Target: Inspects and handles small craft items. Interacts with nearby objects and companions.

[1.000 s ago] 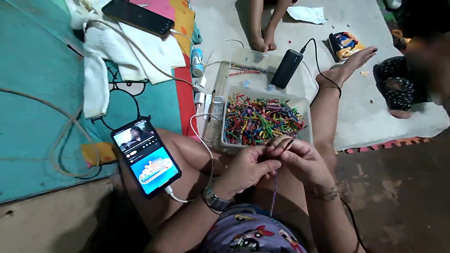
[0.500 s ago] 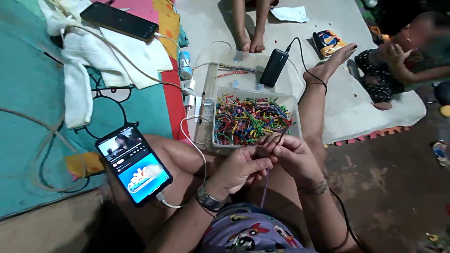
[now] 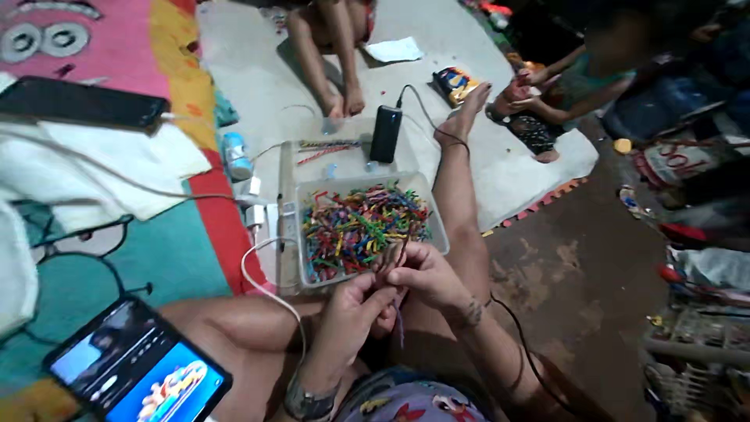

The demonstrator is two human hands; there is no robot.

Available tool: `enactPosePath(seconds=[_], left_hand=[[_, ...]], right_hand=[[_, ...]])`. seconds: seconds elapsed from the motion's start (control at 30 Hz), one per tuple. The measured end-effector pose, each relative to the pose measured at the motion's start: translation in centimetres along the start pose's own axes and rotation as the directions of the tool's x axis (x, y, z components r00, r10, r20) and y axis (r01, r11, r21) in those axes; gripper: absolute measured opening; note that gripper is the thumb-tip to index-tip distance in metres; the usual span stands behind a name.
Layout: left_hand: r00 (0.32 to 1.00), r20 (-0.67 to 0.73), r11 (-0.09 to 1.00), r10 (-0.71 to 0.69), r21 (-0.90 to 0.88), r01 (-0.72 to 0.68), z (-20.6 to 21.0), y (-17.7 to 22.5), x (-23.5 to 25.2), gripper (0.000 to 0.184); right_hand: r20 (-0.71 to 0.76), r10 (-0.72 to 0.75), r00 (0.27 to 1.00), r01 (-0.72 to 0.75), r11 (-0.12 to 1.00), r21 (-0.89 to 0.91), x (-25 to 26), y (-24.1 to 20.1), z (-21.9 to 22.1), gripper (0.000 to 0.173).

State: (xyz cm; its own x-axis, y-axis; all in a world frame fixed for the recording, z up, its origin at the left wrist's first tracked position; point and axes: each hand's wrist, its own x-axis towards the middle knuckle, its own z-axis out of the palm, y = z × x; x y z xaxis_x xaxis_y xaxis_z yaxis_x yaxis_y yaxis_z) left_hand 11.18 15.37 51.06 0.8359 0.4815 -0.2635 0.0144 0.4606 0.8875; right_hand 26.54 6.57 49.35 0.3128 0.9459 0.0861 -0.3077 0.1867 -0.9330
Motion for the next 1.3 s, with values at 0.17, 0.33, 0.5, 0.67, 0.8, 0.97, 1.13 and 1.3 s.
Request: enactPosePath(seconds=[0.17, 0.33, 0.5, 0.67, 0.8, 0.97, 1.13, 1.3], left_hand=[[0.95, -0.071, 0.869, 0.304, 0.43, -0.246, 0.3, -1.4, 0.5, 0.008], [0.99, -0.115, 0.983, 0.078, 0.173, -0.057, 0.9, -0.3, 0.2, 0.014], [0.998, -0.037, 0.981, 0.056, 0.187, -0.048, 1.3, 0.0, 0.7, 0.015], [0.965, 0.001, 0.834, 0.261, 0.504, -0.226, 2.2, -0.9, 1.6, 0.011], [0.961, -0.032, 0.835, 0.273, 0.504, -0.221, 2.8, 1.1, 4.2, 0.01], [0.927, -0.365, 0.993, 0.09, 0.105, -0.055, 2.2, 4.1, 12.0, 0.012], [0.871, -0.489, 0.997, 0.054, -0.014, -0.07, -0.4, 3.7, 18.2, 0.012], [0.887, -0.448, 0.993, 0.112, 0.089, -0.08, -1.2, 3.8, 19.0, 0.044]], right_hand=[[-0.213, 0.076, 0.974, -0.069, 0.997, 0.043, 0.2, -0.1, 1.5, 0.019], [0.133, 0.015, 0.991, -0.006, 0.998, -0.066, 0.1, -0.1, -0.7, 0.02], [-0.036, -0.037, 0.999, 0.034, 0.997, -0.074, -0.5, -0.4, -1.2, 0.007], [-0.261, 0.019, 0.965, -0.019, 1.0, 0.001, -0.5, -0.5, -0.5, 0.018], [-0.297, -0.108, 0.949, 0.088, 0.993, -0.08, 0.1, -0.8, -2.1, 0.011], [-0.433, -0.136, 0.891, 0.139, 0.99, -0.025, 0.0, -1.7, -5.3, 0.022], [-0.518, -0.127, 0.846, 0.164, 0.986, 0.026, -1.6, -1.9, -8.2, 0.022], [-0.624, -0.119, 0.772, 0.116, 0.992, -0.046, -2.5, -2.7, -12.1, 0.026]])
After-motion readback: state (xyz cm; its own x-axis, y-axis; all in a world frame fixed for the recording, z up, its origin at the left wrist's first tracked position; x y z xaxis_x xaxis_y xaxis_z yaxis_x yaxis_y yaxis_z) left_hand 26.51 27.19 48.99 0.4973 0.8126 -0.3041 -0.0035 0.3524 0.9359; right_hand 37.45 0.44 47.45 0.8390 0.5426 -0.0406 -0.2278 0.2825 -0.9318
